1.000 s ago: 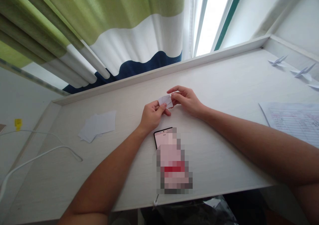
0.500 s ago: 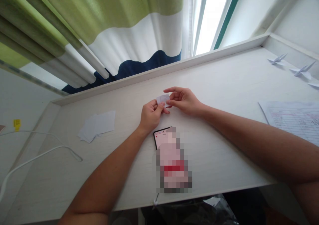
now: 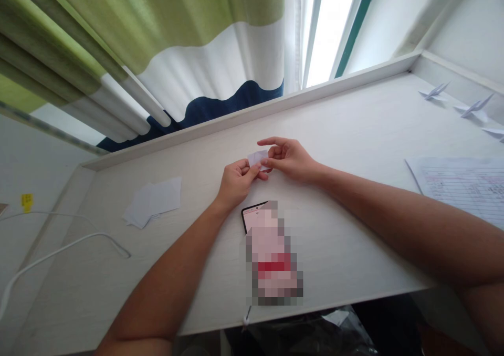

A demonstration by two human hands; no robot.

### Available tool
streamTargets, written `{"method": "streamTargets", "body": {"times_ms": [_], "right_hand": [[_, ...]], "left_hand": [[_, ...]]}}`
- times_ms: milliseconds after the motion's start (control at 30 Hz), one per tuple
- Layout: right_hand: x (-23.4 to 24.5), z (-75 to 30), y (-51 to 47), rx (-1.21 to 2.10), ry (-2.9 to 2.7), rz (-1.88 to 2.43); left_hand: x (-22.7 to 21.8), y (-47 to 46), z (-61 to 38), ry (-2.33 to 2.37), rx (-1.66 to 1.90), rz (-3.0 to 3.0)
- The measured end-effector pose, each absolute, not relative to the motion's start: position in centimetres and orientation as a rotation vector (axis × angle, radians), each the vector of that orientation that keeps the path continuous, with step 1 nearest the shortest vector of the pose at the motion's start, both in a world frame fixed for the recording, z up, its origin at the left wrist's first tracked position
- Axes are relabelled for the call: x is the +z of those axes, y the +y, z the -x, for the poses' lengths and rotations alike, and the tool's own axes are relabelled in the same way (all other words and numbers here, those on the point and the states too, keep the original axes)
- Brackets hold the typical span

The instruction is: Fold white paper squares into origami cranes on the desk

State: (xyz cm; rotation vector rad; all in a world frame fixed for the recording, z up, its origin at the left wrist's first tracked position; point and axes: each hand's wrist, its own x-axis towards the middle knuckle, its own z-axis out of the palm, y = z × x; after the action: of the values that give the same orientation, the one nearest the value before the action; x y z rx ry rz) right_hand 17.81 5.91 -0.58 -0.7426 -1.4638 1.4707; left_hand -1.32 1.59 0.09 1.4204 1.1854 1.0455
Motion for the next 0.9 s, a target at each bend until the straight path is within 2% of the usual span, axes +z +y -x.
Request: {"method": "streamTargets", "body": {"times_ms": [300, 567, 900], "right_hand": [[-0.5, -17.9, 5.9, 1.378, -1.533, 0.847], [-0.5, -17.8, 5.8, 1.275, -1.467, 0.807], [-1.0, -17.6, 5.9, 1.227, -1.437, 0.755]], "left_hand": [[1.3, 1.5, 1.6, 1.191, 0.877, -1.432], [1.1, 2.2, 1.7, 1.189, 0.995, -1.217], [0.8, 1.5, 1.6, 1.140, 1.073, -1.316]]}}
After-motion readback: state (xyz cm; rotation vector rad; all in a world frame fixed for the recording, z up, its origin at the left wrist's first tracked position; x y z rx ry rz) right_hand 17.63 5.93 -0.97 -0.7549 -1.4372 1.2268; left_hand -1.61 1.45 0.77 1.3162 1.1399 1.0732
